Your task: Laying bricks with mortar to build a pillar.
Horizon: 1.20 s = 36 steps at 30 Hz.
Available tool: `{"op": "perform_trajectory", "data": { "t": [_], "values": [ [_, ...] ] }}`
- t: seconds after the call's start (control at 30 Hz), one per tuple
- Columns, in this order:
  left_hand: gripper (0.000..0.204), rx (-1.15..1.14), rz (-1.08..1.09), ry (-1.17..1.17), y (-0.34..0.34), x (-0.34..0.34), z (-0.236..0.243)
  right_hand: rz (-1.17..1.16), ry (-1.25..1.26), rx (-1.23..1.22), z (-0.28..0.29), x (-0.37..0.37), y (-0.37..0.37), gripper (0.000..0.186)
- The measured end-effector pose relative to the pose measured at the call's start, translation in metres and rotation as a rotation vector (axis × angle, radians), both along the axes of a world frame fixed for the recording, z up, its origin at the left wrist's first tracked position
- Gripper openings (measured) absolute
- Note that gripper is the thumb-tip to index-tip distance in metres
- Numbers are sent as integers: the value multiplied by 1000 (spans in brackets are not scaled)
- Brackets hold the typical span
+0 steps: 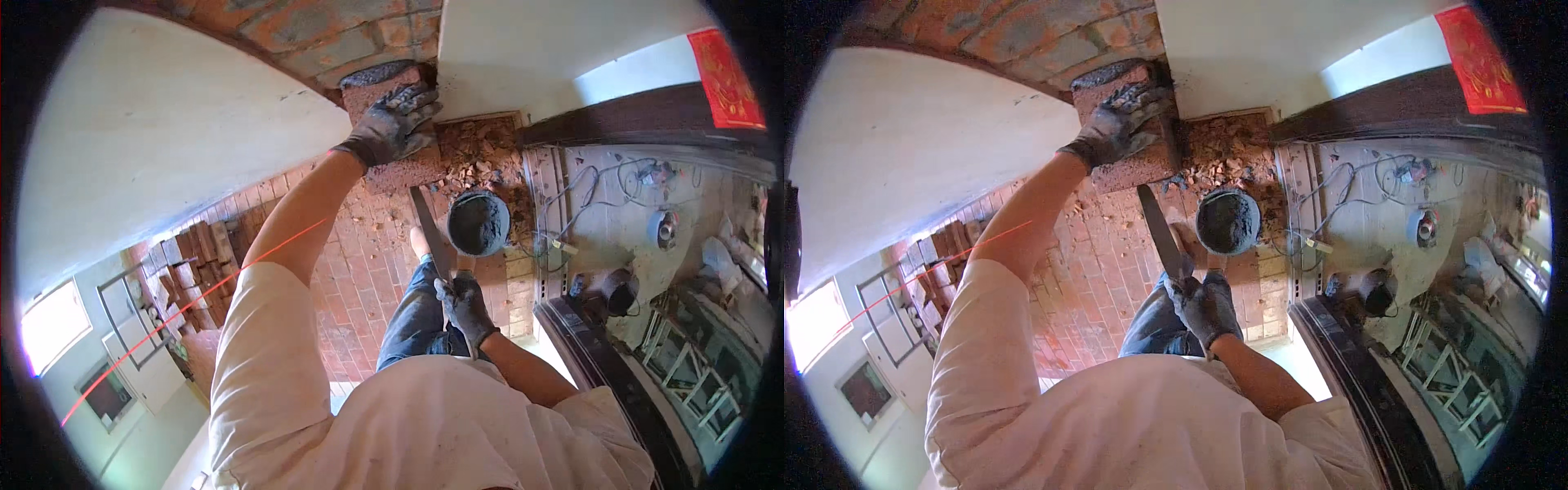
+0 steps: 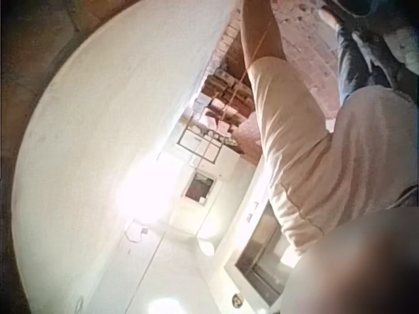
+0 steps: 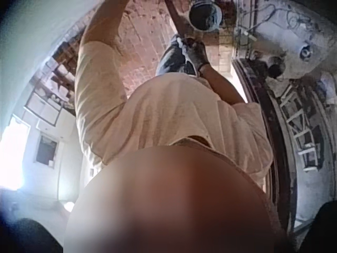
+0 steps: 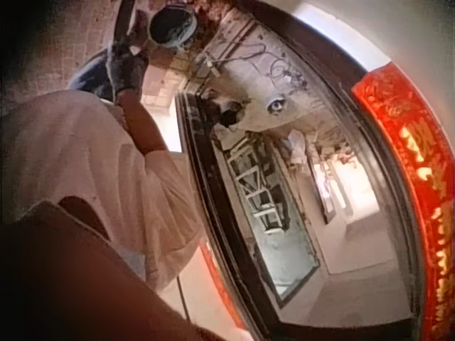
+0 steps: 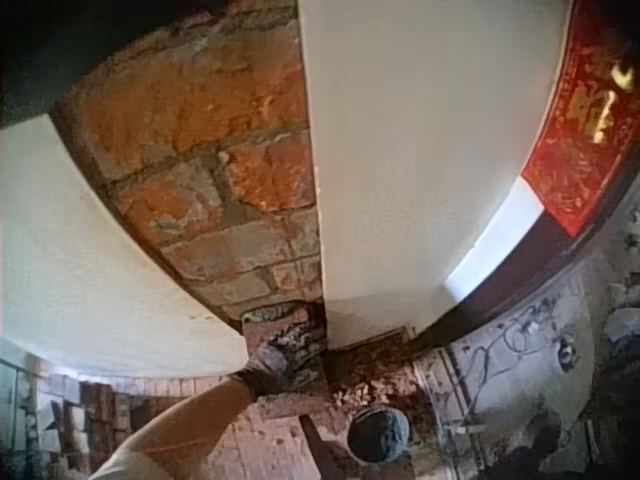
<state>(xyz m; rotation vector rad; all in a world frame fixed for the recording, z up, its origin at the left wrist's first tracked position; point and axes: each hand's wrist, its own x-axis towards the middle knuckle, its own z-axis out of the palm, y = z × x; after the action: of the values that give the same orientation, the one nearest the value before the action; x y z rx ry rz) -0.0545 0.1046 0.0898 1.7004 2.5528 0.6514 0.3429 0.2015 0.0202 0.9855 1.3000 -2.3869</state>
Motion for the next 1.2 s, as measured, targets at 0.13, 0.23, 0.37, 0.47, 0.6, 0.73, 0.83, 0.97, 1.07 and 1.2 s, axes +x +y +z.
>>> {"op": "perform_trajectory", "data": {
  "t": [0.13, 0.23, 0.37, 0.47, 0.6, 0.73, 0.83, 0.97, 1.07, 1.2],
  "values": [
    [58, -30, -13, 28, 1, 2, 3, 16, -20, 123, 35, -11, 13, 33],
    [63, -46, 5, 41, 1, 2, 2, 570, -195, 353, 79, -24, 49, 25],
    [68, -19, 126, -48, 7, 2, 0, 267, -49, -22, 112, -86, 82, 30],
    [68, 85, 93, -49, 7, 4, 2, 252, 10, 116, 112, -140, 99, 36],
    [50, 223, 492, -3, -31, 32, 4, 56, -105, -41, 98, -187, 100, 40],
    [41, 255, 1000, -158, -127, 121, -6, 188, -27, -582, 73, -226, 112, 39],
    [45, -46, 1021, -256, -218, 227, -19, 228, 47, -622, 69, -233, 114, 46],
    [34, -455, 1433, -632, -297, 393, -34, 202, 77, -742, 80, -222, 110, 49],
    [29, -177, 1723, -1027, -311, 499, -34, 193, 89, -805, 88, -212, 107, 47],
    [29, -204, 1863, -1227, -290, 561, -29, 160, 81, -801, 93, -202, 104, 40]
  ]
}}
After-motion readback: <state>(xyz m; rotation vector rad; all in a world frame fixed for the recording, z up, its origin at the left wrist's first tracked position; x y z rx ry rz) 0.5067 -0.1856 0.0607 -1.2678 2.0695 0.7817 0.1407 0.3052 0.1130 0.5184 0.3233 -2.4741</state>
